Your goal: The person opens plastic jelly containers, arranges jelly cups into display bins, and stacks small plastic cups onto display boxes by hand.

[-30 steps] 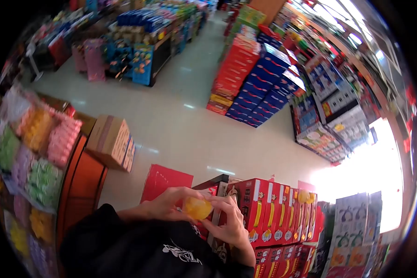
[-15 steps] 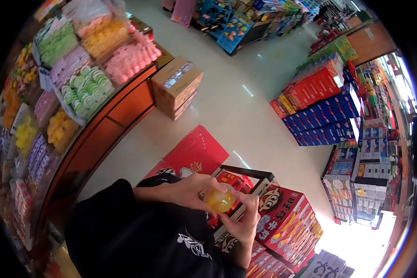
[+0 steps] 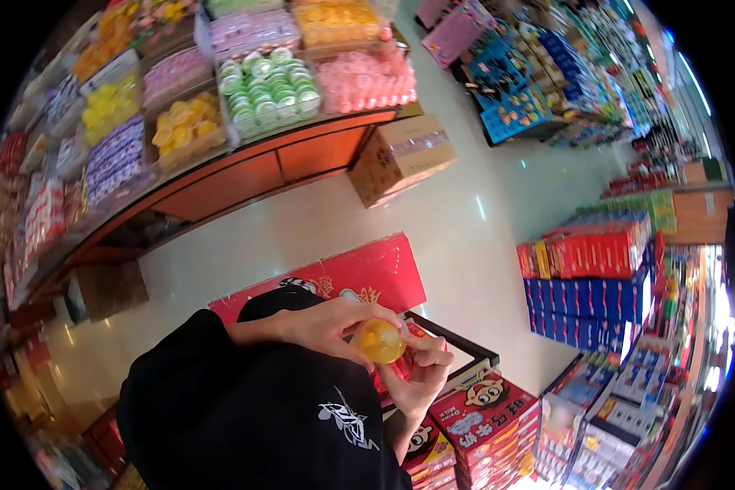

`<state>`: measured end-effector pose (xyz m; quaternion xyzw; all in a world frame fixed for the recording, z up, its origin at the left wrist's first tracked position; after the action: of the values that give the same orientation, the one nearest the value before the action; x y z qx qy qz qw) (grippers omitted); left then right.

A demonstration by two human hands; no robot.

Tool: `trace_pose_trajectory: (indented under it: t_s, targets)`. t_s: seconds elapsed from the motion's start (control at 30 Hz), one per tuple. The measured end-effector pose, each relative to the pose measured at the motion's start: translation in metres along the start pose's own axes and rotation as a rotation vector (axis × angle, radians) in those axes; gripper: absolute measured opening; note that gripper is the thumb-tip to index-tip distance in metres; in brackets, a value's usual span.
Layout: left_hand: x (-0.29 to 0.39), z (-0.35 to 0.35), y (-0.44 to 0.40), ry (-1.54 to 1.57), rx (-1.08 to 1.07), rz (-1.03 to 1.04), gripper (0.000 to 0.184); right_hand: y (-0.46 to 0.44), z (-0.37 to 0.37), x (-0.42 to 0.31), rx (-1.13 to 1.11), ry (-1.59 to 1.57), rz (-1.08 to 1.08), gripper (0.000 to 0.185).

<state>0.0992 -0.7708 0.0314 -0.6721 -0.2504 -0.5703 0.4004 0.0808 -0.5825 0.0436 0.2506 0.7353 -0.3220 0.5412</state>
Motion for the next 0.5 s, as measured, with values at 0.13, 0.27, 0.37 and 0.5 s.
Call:
trace_pose_trajectory:
  t_s: [0.13,0.27,0.37,0.5]
  targets:
    - [0.005,-0.013,0.034,-0.106,0.165,-0.031,0.060,-0.019,0.031,0.005,-0.091,-0.048,0.044,0.061]
    - [-0.012,-0.017,0.063,-0.235,0.269,-0.168,0.061,-0.029,0.054,0.015,-0.141,-0.087,0.080,0.060]
    - [-0.011,-0.025,0.068,-0.331,0.361,-0.045,0.061,-0.035,0.064,0.023,-0.142,-0.143,0.102,0.060]
    - [-0.019,-0.038,0.072,-0.268,0.415,-0.054,0.059,-0.051,0.069,0.034,-0.174,-0.169,0.153,0.059]
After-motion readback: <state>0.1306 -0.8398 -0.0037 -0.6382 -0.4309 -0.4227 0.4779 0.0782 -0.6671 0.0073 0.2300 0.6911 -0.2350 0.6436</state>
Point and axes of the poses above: each hand's wrist, its own y-axis away from the middle knuckle, its own z-axis out of the palm, x = y × z, the point moved 4 cm from there along -y, towards the middle knuckle, and after that the axes turned 14 degrees about -x, right-handed, at the moved point
